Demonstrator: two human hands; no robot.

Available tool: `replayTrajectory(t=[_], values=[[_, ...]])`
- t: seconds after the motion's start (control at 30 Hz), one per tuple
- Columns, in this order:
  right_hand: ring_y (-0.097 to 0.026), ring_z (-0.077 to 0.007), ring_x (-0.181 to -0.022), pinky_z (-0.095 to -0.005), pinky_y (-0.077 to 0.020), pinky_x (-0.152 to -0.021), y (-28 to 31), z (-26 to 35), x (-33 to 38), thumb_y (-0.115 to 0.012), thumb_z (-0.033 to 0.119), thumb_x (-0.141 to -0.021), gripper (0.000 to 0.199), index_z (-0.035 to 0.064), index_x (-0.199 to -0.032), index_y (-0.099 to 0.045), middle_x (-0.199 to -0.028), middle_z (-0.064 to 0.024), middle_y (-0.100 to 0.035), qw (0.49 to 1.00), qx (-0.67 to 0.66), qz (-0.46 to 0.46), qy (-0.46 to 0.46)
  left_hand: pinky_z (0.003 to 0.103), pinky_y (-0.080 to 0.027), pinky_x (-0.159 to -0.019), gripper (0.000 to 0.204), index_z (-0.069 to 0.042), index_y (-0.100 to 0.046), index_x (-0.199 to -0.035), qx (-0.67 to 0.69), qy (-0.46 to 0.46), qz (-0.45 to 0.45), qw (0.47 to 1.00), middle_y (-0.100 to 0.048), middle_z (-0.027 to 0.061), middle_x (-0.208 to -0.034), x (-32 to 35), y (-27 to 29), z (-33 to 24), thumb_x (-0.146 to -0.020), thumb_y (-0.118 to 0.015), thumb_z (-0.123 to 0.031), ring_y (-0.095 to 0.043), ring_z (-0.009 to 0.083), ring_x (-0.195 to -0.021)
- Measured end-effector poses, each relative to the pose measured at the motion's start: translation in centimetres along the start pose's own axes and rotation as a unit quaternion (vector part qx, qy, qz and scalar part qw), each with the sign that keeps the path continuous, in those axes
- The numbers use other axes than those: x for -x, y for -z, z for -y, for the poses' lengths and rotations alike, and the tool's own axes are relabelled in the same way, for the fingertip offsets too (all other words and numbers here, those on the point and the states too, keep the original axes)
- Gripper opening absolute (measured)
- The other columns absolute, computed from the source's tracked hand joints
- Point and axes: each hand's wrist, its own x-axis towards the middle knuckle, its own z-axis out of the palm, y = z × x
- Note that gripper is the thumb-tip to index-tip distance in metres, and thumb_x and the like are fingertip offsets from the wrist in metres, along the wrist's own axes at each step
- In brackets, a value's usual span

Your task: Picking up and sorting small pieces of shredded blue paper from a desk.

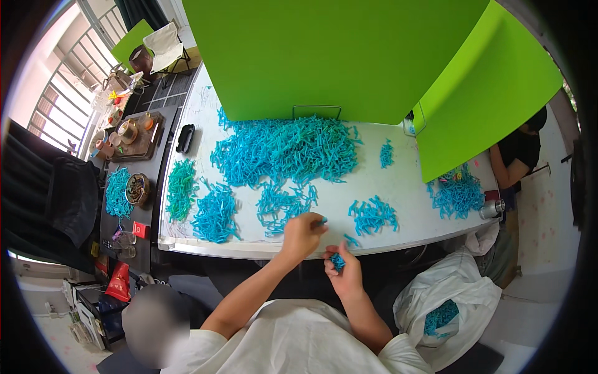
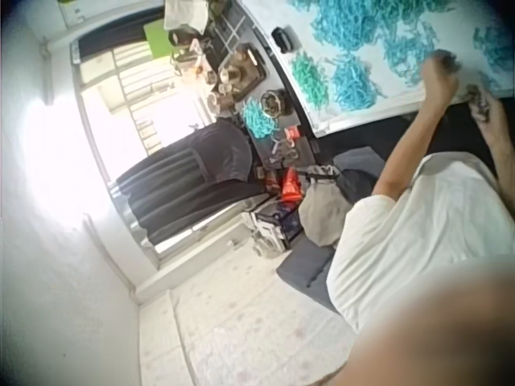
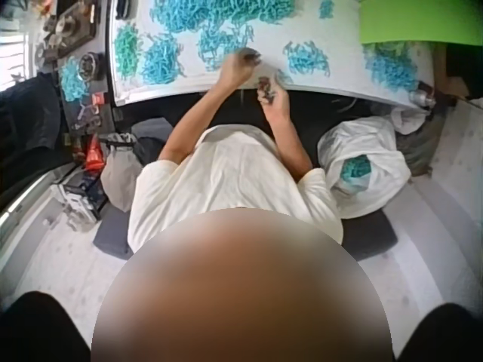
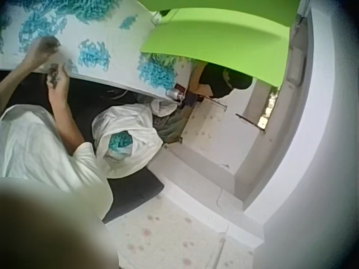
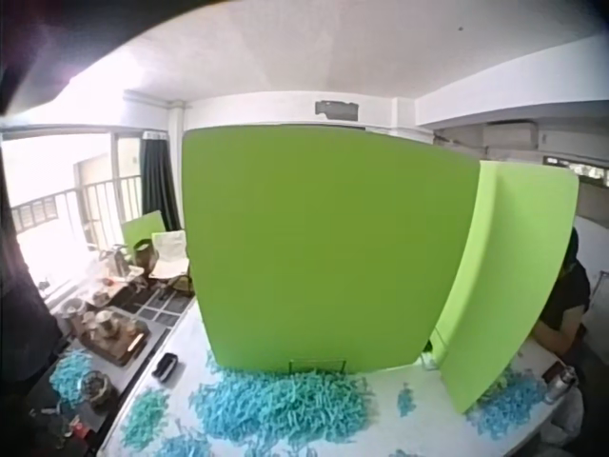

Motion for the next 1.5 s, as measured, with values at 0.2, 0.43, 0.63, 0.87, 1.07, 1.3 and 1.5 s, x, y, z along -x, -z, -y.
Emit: replayTrajectory(t=[0.2,0.43,0.63,0.87,1.07,1.3,1.5], values=[[-0.056,-0.0187,-0.066,-0.0257,-0.0411,-0.055,0.1,2.2,0.2,-0.039,0.056,-0.102,0.065,-0.0045,-0.108,-0.062,-0.089,-0.0165,-0.066,0.995,-0.091,0.011,-0.041,0.039,-0.051,-0.065,0.020,-0.004,-0.075,-0.096,-0.014,-0.225,0.005,0.974,-0.069,0.0138,-0.091,-1.2,-1.5,-1.6,-0.078,-0.077,-0.012,-0.066,0.0311,-0.073],[-0.058,-0.0159,-0.069,-0.0278,-0.0444,-0.058,-2.9,1.2,-0.5,-0.033,0.059,-0.103,0.065,0.0017,-0.106,-0.064,-0.085,-0.0074,-0.065,0.998,-0.034,-0.029,-0.036,0.037,-0.046,-0.077,0.025,-0.014,-0.077,-0.086,-0.140,-0.298,0.045,0.943,-0.060,0.0047,-0.083,3.6,2.4,-5.2,-0.063,-0.079,-0.003,-0.054,0.0254,-0.084],[-0.056,-0.0128,-0.072,-0.0268,-0.0449,-0.061,-4.0,-0.5,-1.8,-0.033,0.059,-0.103,0.057,0.0085,-0.103,-0.062,-0.084,-0.0003,-0.059,0.995,0.038,0.077,-0.058,0.036,-0.044,-0.077,0.017,-0.012,-0.075,-0.080,-0.159,-0.286,0.017,0.945,-0.061,0.0040,-0.085,3.1,4.1,-2.1,-0.064,-0.080,-0.007,-0.054,0.0257,-0.084],[-0.058,-0.0140,-0.066,-0.0260,-0.0448,-0.057,-5.5,-1.4,-2.1,-0.049,0.040,-0.103,0.039,0.0035,-0.105,-0.063,-0.084,-0.0045,-0.064,0.998,-0.006,0.046,-0.037,0.036,-0.045,-0.071,0.007,-0.006,-0.072,-0.081,-0.142,-0.208,-0.060,0.966,-0.062,0.0060,-0.079,3.7,5.6,0.1,-0.076,-0.077,-0.006,-0.058,0.0224,-0.077],[-0.053,-0.0075,-0.065,-0.0206,-0.0417,-0.057,-6.0,-3.3,-2.3,-0.071,0.015,-0.092,0.019,0.0025,-0.105,-0.066,-0.088,-0.0043,-0.066,0.982,0.127,0.032,0.134,0.027,-0.045,-0.064,0.010,0.001,-0.069,-0.090,0.216,0.107,-0.002,0.971,-0.064,0.0017,-0.078,5.1,4.8,2.8,-0.091,-0.069,-0.009,-0.054,0.0082,-0.070],[-0.051,-0.0054,-0.064,-0.0186,-0.0391,-0.055,-5.1,-1.6,-3.2,-0.067,0.011,-0.094,0.010,0.0036,-0.101,-0.065,-0.094,-0.0078,-0.067,0.997,0.046,0.032,0.053,0.033,-0.048,-0.063,0.010,-0.006,-0.073,-0.089,-0.199,-0.102,-0.227,0.948,-0.065,0.0089,-0.084,3.8,10.7,4.3,-0.081,-0.072,-0.001,-0.061,0.0221,-0.070],[-0.051,-0.0052,-0.065,-0.0171,-0.0380,-0.053,-4.5,-0.4,-3.1,-0.065,0.012,-0.095,0.009,0.0048,-0.100,-0.064,-0.097,-0.0098,-0.067,0.998,0.046,0.030,0.012,0.043,-0.049,-0.073,0.019,-0.010,-0.070,-0.086,-0.291,-0.185,-0.116,0.931,-0.059,0.0093,-0.083,3.9,10.5,3.5,-0.069,-0.078,-0.005,-0.059,0.0322,-0.087]])
